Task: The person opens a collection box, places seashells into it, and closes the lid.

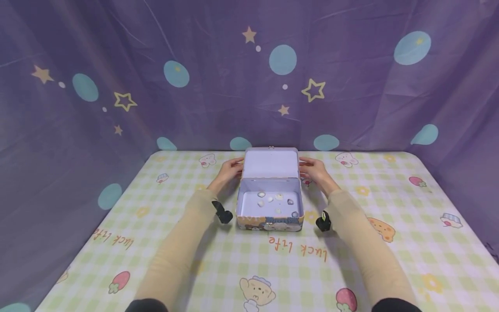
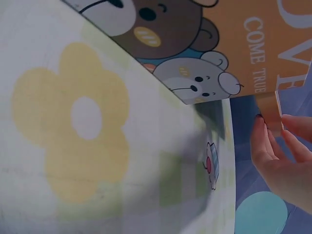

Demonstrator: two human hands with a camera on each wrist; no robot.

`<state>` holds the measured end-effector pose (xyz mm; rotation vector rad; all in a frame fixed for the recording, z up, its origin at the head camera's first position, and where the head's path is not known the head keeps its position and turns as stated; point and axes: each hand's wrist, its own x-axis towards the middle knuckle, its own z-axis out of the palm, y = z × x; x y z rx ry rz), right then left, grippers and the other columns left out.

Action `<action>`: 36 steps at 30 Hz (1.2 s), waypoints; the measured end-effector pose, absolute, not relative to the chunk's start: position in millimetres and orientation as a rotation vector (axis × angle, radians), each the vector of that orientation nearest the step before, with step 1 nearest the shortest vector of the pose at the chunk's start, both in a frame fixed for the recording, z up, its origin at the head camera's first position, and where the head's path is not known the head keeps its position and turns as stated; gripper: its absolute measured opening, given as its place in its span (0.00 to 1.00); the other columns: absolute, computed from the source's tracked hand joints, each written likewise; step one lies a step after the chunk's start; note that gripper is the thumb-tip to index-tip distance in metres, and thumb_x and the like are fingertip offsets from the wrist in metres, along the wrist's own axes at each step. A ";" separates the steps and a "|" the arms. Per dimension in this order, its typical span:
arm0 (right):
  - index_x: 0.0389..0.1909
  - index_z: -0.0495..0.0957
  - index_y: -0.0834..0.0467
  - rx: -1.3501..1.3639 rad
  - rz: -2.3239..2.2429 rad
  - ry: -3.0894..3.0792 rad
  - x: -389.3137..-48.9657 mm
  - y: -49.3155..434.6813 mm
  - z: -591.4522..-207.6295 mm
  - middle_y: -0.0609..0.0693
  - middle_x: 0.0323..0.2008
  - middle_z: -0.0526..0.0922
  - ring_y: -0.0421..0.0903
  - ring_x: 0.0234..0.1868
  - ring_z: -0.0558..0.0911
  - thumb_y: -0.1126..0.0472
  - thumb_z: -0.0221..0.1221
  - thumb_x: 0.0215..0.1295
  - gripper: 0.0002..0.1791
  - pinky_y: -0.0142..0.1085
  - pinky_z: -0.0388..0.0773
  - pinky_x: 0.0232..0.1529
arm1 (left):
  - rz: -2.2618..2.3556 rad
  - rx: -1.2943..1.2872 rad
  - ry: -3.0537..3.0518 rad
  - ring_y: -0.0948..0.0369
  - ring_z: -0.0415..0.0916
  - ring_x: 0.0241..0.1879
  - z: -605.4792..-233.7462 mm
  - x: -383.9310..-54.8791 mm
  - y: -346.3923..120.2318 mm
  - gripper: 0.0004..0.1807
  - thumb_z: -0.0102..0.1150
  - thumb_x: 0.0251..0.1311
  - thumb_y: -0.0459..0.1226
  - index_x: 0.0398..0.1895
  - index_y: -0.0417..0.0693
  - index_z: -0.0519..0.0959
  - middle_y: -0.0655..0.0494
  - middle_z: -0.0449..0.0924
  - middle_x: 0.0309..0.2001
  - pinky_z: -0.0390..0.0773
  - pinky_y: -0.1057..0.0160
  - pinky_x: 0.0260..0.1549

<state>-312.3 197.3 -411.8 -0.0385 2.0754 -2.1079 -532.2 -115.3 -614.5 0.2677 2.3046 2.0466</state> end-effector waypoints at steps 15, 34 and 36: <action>0.63 0.53 0.67 0.007 -2.087 2.186 -309.2 198.5 -391.9 0.69 0.57 0.62 0.32 0.32 0.77 0.75 0.47 0.59 0.29 0.35 0.74 0.49 | 2.301 0.405 2.213 0.59 0.78 0.36 -493.9 -424.5 -104.4 0.20 0.61 0.49 0.31 0.48 0.47 0.76 0.50 0.81 0.38 0.81 0.62 0.33; 0.61 0.54 0.73 -0.106 -2.190 2.093 -298.4 205.2 -381.0 0.49 0.39 0.73 0.36 0.34 0.79 0.76 0.51 0.57 0.30 0.31 0.77 0.44 | 2.356 0.260 2.242 0.67 0.76 0.29 -387.1 -328.8 -90.1 0.15 0.55 0.52 0.24 0.45 0.27 0.73 0.33 0.77 0.39 0.79 0.58 0.39; 0.60 0.54 0.74 -0.124 -2.205 2.079 -296.7 206.1 -380.1 0.48 0.38 0.73 0.36 0.35 0.79 0.76 0.51 0.57 0.30 0.31 0.76 0.45 | 2.358 0.283 2.269 0.67 0.76 0.27 -387.4 -328.3 -89.8 0.15 0.55 0.52 0.24 0.44 0.27 0.74 0.33 0.77 0.38 0.80 0.58 0.38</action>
